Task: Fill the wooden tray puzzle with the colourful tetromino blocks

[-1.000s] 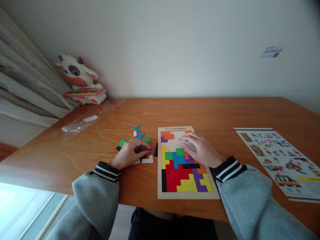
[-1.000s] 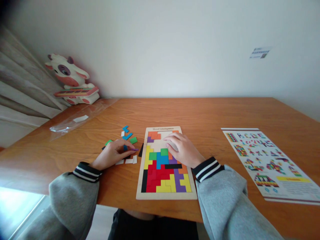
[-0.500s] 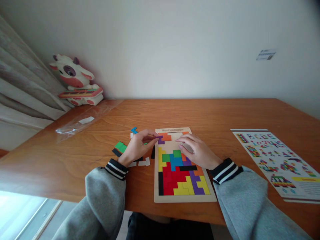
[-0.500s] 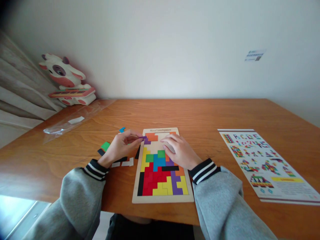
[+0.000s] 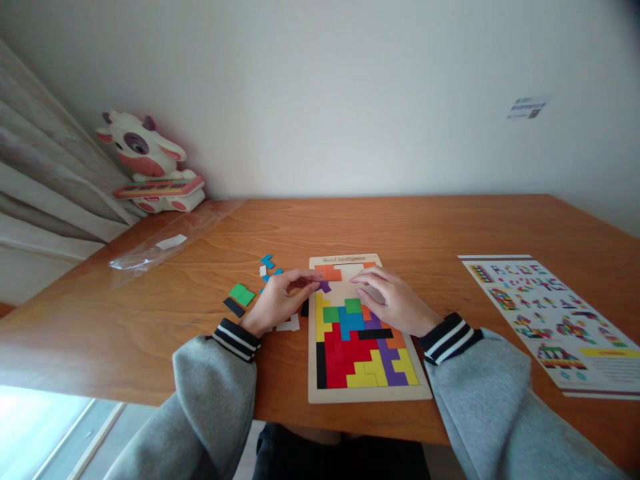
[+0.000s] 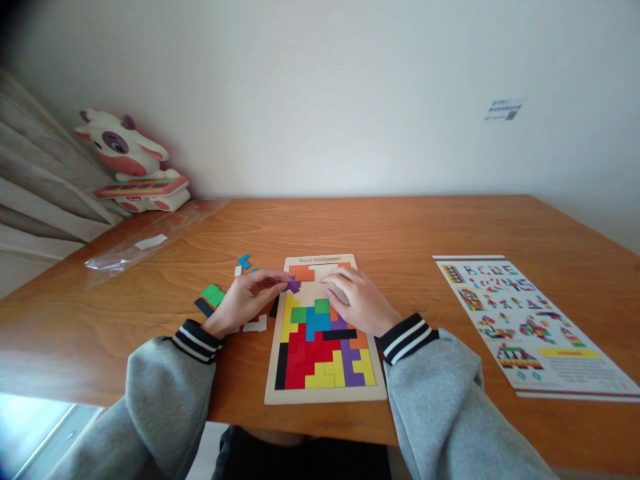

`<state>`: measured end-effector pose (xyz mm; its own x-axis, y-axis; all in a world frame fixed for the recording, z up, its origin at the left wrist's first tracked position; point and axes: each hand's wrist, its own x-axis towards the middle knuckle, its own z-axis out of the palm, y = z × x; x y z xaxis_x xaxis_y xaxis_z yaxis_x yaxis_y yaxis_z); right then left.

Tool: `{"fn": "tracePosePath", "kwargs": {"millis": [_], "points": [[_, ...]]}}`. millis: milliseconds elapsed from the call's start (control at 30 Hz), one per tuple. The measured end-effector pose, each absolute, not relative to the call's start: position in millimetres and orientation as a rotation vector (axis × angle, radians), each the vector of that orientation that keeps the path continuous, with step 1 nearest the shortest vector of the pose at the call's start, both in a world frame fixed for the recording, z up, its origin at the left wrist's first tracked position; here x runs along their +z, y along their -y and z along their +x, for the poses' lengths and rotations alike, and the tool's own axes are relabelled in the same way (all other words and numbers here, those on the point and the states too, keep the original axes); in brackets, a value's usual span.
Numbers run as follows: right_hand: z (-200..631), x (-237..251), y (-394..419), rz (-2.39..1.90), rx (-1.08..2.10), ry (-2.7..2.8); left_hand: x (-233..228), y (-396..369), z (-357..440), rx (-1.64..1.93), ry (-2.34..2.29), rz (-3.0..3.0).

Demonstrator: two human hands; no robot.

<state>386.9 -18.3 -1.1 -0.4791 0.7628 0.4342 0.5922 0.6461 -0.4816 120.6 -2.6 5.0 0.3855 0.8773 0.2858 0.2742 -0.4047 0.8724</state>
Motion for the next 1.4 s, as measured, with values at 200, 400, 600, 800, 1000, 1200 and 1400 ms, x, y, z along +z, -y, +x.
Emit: {"fn": "tracePosePath", "kwargs": {"millis": [200, 400, 600, 800, 1000, 1200, 1400], "points": [[386, 0, 19, -1.047, 0.357, 2.238, -3, -4, 122, 0.904, -1.063, 2.147], [387, -1, 18, -1.045, 0.367, 2.237, 0, -6, 120, 0.951, -0.898, 2.526], [387, -1, 18, -1.050, 0.374, 2.252, 4, 4, 119, 0.768, -0.747, 2.744], [387, -1, 18, -1.045, 0.373, 2.246, 6, 8, 117, 0.728, -0.681, 2.764], [388, -2, 18, -1.056, 0.362, 2.246, 11, 11, 113, 0.709, -0.695, 2.774], [388, -2, 18, -1.049, 0.363, 2.244, 11, 10, 110, 0.720, -0.717, 2.788], [388, -2, 18, -1.040, 0.351, 2.243, 13, 10, 111, 0.549, -0.736, 2.891]]}}
